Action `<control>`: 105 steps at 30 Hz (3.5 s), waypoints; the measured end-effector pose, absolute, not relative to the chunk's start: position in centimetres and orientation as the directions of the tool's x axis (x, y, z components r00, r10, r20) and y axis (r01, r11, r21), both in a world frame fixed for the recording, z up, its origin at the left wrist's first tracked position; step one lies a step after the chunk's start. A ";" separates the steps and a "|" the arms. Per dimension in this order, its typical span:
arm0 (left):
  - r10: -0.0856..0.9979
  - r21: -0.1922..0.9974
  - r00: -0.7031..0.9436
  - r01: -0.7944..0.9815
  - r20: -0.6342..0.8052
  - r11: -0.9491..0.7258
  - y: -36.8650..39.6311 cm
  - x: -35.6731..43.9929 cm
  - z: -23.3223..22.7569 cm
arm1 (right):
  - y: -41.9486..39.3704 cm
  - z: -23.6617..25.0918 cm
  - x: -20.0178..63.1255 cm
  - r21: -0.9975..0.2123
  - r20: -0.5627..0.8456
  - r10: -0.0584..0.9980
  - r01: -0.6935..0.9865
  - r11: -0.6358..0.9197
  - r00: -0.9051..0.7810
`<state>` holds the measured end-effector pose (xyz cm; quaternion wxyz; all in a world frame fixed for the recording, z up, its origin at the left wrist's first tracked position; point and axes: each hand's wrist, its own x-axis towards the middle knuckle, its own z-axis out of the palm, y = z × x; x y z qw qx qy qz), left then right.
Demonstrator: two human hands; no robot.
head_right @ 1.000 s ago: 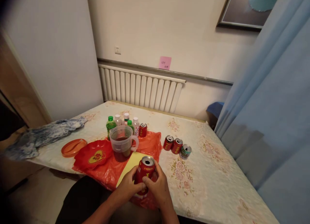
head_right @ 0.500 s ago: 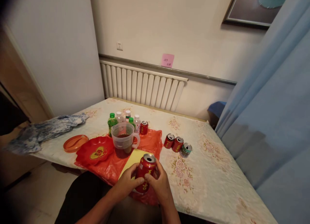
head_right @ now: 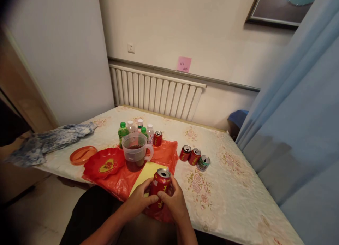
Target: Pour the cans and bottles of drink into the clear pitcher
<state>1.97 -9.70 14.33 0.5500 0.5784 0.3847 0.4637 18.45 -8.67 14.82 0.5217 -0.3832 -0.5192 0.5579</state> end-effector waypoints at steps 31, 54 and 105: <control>0.984 0.986 0.168 0.140 0.062 -0.086 -10.4 2.1 15.5 | -9.2 14.0 18.5 -0.953 0.089 0.969 -0.301 0.016 -0.232; 0.997 0.962 0.037 0.262 0.074 -0.082 -10.9 2.6 15.8 | -9.5 13.4 18.2 -0.951 0.088 0.961 -0.310 0.003 -0.262; 0.971 0.973 -0.235 0.231 0.046 0.010 -10.5 -2.1 10.2 | -0.3 13.3 14.7 -0.989 0.142 0.988 0.030 0.144 -0.052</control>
